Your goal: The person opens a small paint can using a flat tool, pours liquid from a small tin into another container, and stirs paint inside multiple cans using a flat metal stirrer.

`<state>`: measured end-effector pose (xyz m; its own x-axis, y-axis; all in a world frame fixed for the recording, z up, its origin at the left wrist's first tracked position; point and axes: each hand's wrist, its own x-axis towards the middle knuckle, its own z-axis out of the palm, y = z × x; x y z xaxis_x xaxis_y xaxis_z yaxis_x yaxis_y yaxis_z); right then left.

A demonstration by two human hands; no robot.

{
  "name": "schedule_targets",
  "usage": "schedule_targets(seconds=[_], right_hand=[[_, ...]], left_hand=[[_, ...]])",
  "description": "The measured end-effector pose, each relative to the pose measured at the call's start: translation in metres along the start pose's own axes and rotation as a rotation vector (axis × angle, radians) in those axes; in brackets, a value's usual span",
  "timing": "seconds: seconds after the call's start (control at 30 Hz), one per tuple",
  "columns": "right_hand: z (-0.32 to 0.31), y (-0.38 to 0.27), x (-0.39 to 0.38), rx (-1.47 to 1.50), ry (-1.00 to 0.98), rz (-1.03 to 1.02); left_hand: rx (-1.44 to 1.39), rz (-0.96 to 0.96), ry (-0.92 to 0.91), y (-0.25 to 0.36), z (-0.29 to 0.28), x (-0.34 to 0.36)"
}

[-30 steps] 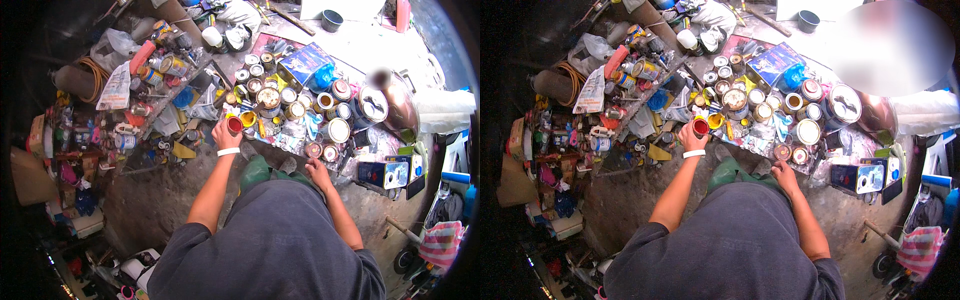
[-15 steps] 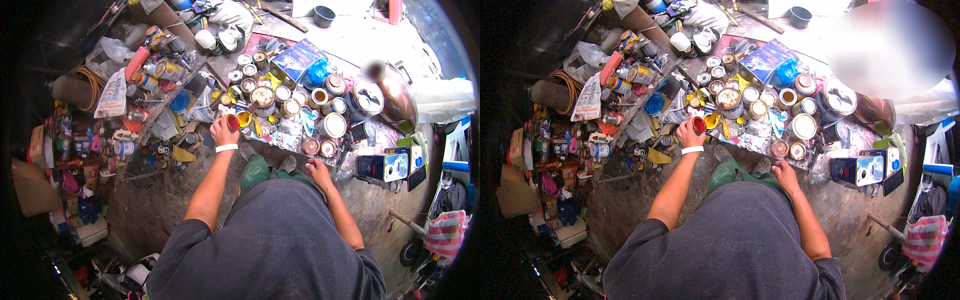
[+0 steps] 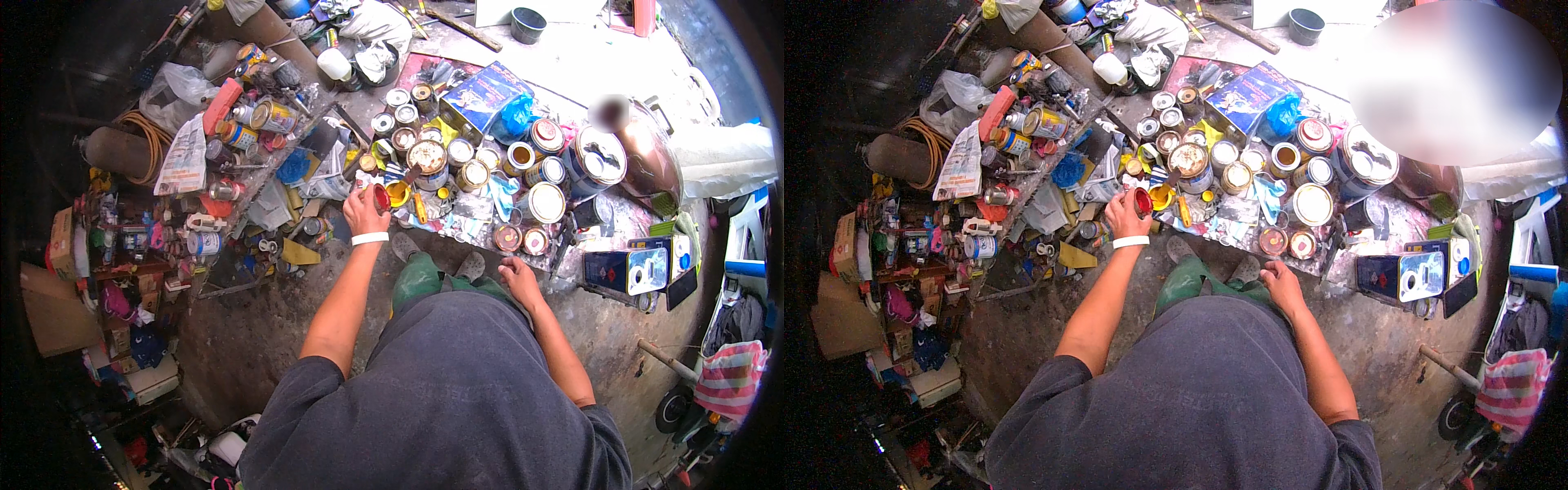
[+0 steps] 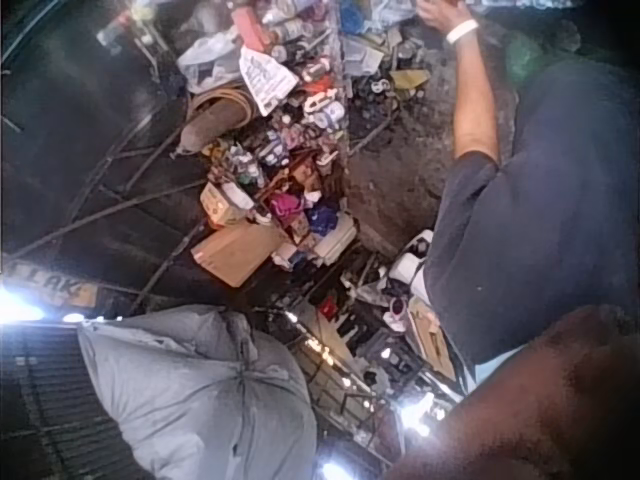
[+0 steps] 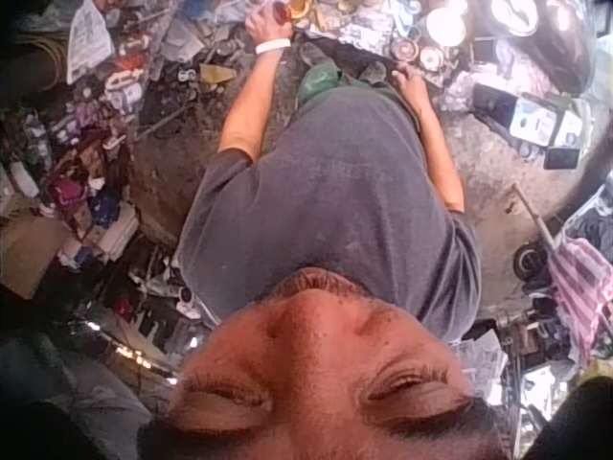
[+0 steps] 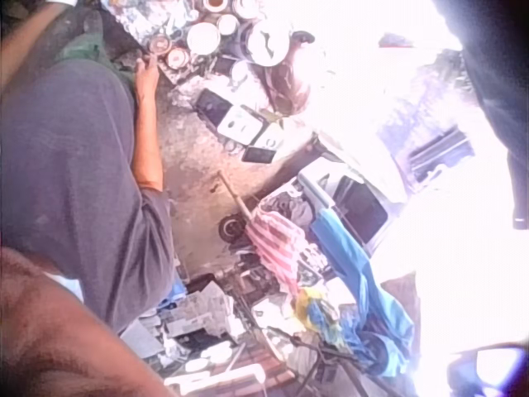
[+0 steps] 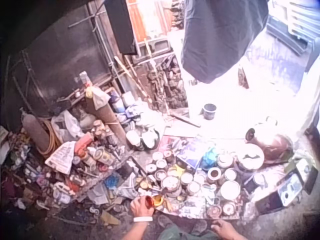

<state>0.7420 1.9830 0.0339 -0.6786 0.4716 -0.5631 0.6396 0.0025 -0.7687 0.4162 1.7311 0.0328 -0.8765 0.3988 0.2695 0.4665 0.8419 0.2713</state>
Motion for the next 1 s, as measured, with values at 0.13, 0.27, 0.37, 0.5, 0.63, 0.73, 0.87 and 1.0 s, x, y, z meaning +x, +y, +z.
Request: schedule_targets(seconds=[0.13,0.27,0.37,0.5,0.63,0.73,0.87,1.0], right_hand=[[0.0,0.0,0.0,0.008,-0.004,0.002],[0.001,0.002,0.001,-0.008,-0.003,0.007],[0.002,0.005,0.002,-0.016,-0.001,-0.003],[0.002,0.0,0.0,0.006,-0.007,-0.003],[0.002,-0.003,-0.002,0.017,-0.008,-0.003],[0.001,-0.005,-0.003,0.02,-0.007,-0.003],[0.003,-0.003,-0.001,0.028,-0.017,-0.006],[0.002,0.001,0.001,0.012,-0.019,-0.001]], left_hand=[[0.006,0.035,-0.009,-0.001,0.001,0.001],[0.023,0.041,-0.026,0.001,0.001,0.001],[0.016,0.051,-0.033,0.004,-0.001,0.001],[0.012,0.059,-0.017,0.002,0.001,0.0],[0.028,0.055,-0.015,0.003,0.002,0.001],[0.015,0.043,-0.008,0.004,0.002,0.0],[-0.03,-0.081,-0.02,0.001,0.005,-0.004],[-0.151,-0.225,0.079,0.01,0.003,-0.012]])
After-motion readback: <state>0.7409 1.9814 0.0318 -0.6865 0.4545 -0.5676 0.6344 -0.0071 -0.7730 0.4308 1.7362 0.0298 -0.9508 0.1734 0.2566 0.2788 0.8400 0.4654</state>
